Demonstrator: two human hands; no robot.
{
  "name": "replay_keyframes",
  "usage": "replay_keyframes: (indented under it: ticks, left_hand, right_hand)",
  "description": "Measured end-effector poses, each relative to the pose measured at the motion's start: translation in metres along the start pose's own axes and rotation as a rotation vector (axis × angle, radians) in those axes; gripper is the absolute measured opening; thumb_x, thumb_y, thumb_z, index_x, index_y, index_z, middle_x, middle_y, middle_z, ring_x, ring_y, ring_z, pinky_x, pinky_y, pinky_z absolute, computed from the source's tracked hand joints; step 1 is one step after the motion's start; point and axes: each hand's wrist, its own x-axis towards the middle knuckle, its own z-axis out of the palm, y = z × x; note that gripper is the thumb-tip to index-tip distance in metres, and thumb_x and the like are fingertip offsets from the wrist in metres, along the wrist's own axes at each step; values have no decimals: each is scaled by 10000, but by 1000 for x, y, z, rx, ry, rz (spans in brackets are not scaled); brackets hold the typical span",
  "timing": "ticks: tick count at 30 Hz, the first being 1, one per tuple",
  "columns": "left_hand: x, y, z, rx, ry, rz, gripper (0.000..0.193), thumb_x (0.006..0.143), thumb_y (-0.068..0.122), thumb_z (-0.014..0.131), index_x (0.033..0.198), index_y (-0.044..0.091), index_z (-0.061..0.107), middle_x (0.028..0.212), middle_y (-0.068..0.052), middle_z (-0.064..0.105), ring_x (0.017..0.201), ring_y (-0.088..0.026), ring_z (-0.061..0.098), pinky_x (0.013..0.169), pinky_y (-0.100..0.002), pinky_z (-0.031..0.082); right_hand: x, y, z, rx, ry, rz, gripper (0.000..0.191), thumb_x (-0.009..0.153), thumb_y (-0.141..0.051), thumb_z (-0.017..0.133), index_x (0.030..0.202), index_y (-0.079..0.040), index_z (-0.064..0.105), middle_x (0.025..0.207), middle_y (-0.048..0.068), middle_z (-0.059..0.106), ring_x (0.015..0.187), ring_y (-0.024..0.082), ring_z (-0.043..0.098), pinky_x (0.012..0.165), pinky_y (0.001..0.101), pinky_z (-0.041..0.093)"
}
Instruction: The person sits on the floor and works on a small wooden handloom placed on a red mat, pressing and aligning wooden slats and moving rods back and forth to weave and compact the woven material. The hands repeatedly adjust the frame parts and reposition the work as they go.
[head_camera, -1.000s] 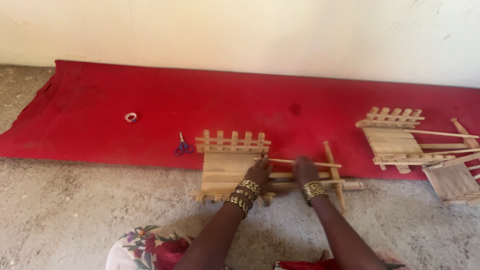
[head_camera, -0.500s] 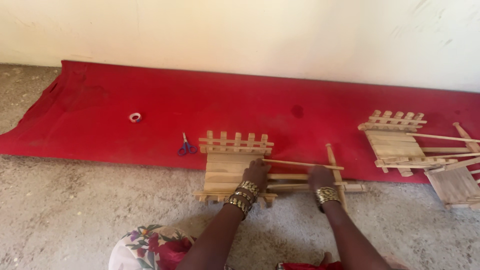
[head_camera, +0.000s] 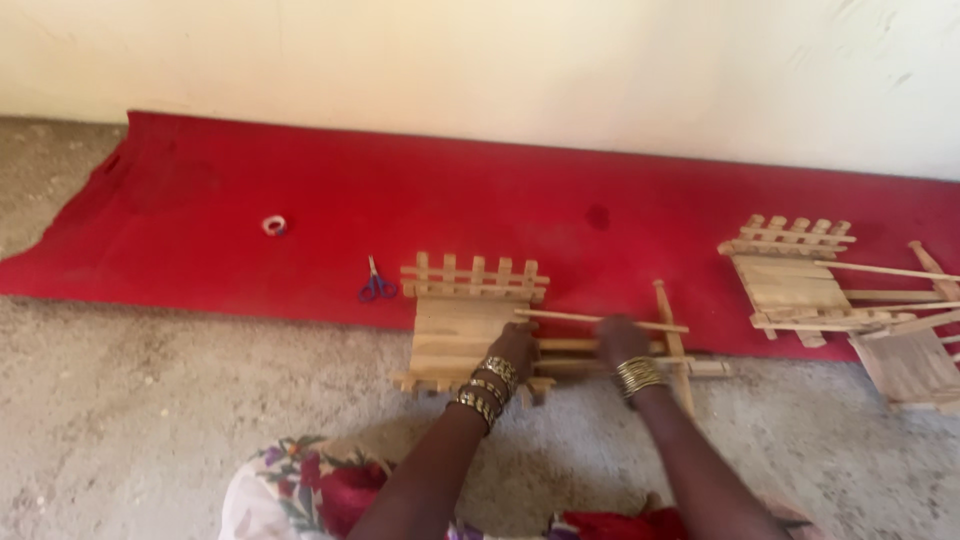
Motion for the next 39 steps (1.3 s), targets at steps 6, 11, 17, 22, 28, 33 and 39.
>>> replay_keyframes:
  ticks: [6,11,17,22,28,33,39]
  left_hand:
    - [-43,9,9,-36,159,-30,197,855,16,701,1036,67,758,1418,-100,544,1257,-333,561,1018,-417,550]
    - [-51,22,2,-112,140,-82,133,820,47,744,938,95,783,1356,-97,503,1255,-317,532,1019,-418,529]
    - [-43,27,-5,-106,77,-142,119,819,85,792,909,161,785,1291,-84,497,1264,-296,485,1064,-368,513]
    - [-39,20,2,-143,109,-155,282,799,11,763,1037,162,754,1300,-56,509,1272,-271,503,1083,-369,505]
    - [-32,14,4,-159,172,-159,513,796,-76,680,1252,155,632,1365,-76,501,1305,-315,492,1055,-411,521]
    - [-30,18,6,-186,197,-168,518,820,-8,699,1297,162,588,1362,-64,513,1309,-304,495,1040,-438,516]
    - [-29,24,-4,-237,194,-166,424,846,110,760,1246,161,631,1329,-75,519,1304,-312,487,1054,-435,498]
  right_hand:
    - [-66,47,18,328,204,242,194,919,-236,646,936,-57,722,948,223,744,895,388,735,785,512,598]
    - [-96,-22,20,587,252,-29,97,898,-138,690,865,-105,775,885,104,765,781,232,736,734,387,617]
    - [-95,-53,-1,556,281,-352,90,883,-176,756,898,-89,770,902,101,744,729,190,708,694,334,629]
    - [-70,9,6,51,316,-228,178,837,-208,707,727,-68,717,800,186,727,722,303,696,677,467,592]
    - [-62,69,7,-16,352,-131,275,912,-242,609,715,-112,751,747,132,715,701,299,694,679,487,585]
    - [-68,-38,-1,715,46,-192,156,863,-136,676,899,-190,819,822,48,760,649,195,731,629,384,630]
    - [-61,-73,-32,402,76,-420,120,835,-207,788,808,-98,831,816,163,762,723,271,727,744,394,612]
